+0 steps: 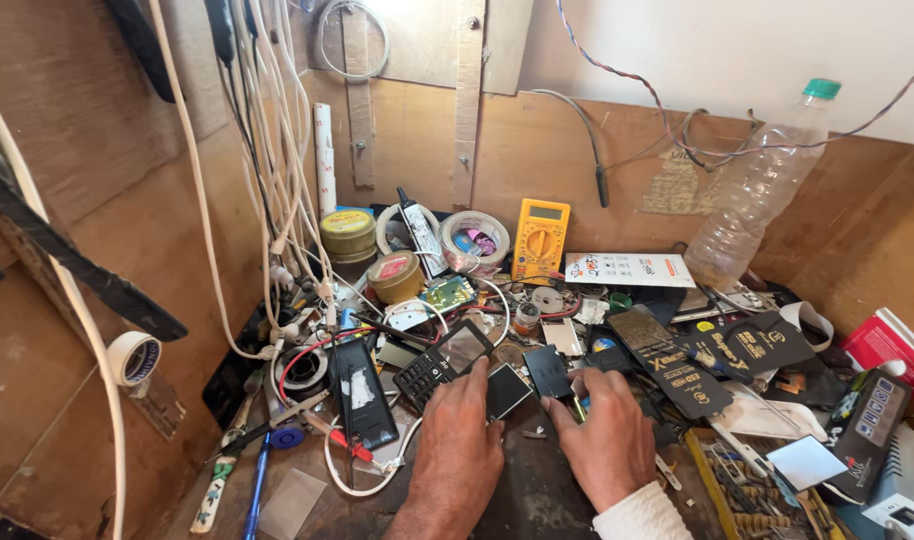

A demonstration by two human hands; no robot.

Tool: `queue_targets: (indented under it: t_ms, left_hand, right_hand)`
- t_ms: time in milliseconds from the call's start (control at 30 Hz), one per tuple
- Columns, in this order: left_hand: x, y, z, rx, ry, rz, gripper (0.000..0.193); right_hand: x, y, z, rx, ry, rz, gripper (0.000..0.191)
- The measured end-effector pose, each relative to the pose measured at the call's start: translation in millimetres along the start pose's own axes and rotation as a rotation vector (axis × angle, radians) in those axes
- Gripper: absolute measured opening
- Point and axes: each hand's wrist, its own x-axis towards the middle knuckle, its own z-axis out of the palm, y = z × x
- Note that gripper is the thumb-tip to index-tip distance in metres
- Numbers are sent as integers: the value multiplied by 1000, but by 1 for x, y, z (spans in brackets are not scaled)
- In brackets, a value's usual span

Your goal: The person pries open the back cover of a mobile phone, removes the battery, and works on the phone's interior with a small tool. They then fold and press small white paper sheets and hold them against the phone before setting the phone down on the cluttered workbench.

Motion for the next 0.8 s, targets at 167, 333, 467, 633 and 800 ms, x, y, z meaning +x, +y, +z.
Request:
queue_targets:
  t_ms: [167, 333, 467, 633, 800]
  left_hand:
    - [0, -1, -3, 0, -24, -10, 72]
    - [-2, 1, -8, -7, -3, 79, 73]
    - [2, 6, -4, 43, 22, 113, 70]
    - [17, 11, 5, 140, -49, 66, 69]
    - [21, 7, 11, 165, -4, 82, 66]
  right_hand:
    - [10, -1, -1, -69, -25, 27, 37]
    - [21, 9, -10, -46, -25, 79, 43]
    - [23, 15, -19, -64, 7, 21, 45]
    - [17, 13, -20, -136, -35, 51, 44]
    - [13, 12, -18, -298, -39, -8, 38]
